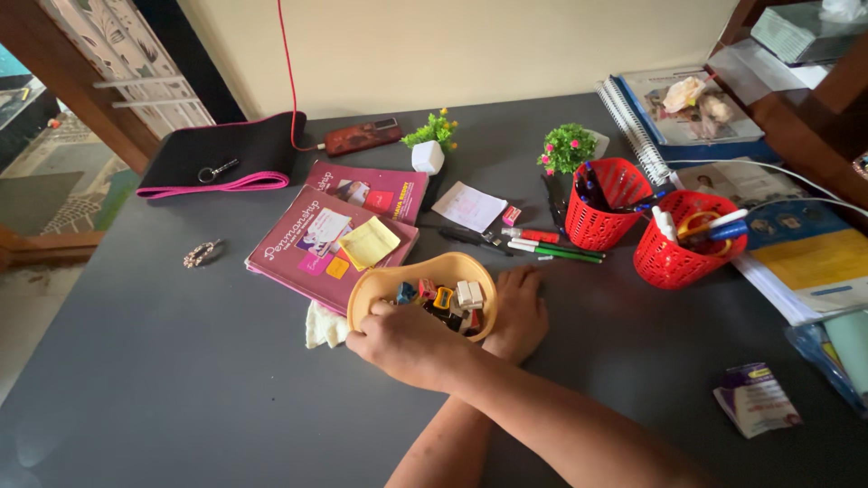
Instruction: The person organizes stationery items on a desk. They sort small items like clips and erasers into a beige tray, place pens and markers into red baskets, and wipe the desk surface with a cloth. The person also moves a notebook and a small potted plant to clear space.
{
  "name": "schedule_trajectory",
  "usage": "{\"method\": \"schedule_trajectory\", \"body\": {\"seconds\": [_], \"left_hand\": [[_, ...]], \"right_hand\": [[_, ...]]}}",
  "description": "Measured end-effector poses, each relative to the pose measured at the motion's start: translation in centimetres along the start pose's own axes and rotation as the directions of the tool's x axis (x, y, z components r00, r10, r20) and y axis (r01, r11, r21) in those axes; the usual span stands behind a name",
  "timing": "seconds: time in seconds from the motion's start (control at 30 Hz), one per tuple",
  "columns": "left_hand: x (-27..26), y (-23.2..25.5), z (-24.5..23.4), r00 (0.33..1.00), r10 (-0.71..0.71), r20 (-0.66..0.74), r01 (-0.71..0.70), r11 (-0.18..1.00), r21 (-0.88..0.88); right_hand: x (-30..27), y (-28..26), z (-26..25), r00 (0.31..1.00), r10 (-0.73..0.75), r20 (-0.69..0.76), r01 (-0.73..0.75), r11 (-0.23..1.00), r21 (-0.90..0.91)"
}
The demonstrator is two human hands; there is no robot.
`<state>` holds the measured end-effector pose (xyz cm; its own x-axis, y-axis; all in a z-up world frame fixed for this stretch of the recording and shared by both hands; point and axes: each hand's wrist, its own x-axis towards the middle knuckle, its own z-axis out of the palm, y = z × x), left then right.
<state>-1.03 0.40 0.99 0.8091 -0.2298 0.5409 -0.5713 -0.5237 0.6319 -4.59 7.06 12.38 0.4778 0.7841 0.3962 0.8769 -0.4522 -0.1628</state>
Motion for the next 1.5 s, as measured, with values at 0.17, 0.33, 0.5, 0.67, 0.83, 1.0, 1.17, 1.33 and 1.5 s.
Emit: {"method": "schedule_trajectory", "body": {"seconds": [0.17,0.33,0.5,0.67,0.83,1.0,1.17,1.33,1.5], "left_hand": [[0.0,-0.6,1.3,0.997,-0.075,0.03,0.074,0.997,0.009],[-0.3,-2.2,2.5,0.991,-0.062,-0.116,0.027,0.96,-0.28],[0.1,-2.2,1.9,0.97,-0.055,-0.235,0.025,0.991,-0.13],[0.4,-1.1,0.8,0.974,-0.038,-0.223,0.02,0.996,-0.082],[0.5,-1.0,0.6,0.977,-0.009,-0.215,-0.01,0.996,-0.087],[0.3,-1.3,1.0,0.977,0.001,-0.212,-0.023,0.994,-0.102],[0.4,-2.2,2.1,0.974,-0.051,-0.222,0.019,0.989,-0.144],[1.7,-3.0,3.5,0.933,-0.068,-0.353,0.074,0.997,0.004],[2.9,-2.3,4.1,0.888,-0.128,-0.442,0.127,0.991,-0.032]], "right_hand": [[-2.2,3.1,-1.1,0.991,0.078,-0.11,-0.049,0.97,0.238],[-7.7,9.0,-4.2,0.846,0.37,-0.384,-0.333,0.929,0.16],[-15.4,15.5,-4.5,0.697,0.554,-0.456,-0.672,0.727,-0.143],[-19.5,16.7,-2.7,0.661,0.633,-0.403,-0.737,0.648,-0.191],[-19.0,17.2,-2.5,0.644,0.663,-0.382,-0.749,0.648,-0.138],[-19.2,17.2,-2.6,0.648,0.692,-0.319,-0.757,0.631,-0.168],[-20.1,18.0,-2.6,0.704,0.631,-0.327,-0.705,0.677,-0.212],[-19.5,17.3,-3.2,0.695,0.638,-0.331,-0.714,0.667,-0.214],[-18.1,14.9,-6.6,0.601,0.548,-0.582,-0.724,0.681,-0.107]]}}
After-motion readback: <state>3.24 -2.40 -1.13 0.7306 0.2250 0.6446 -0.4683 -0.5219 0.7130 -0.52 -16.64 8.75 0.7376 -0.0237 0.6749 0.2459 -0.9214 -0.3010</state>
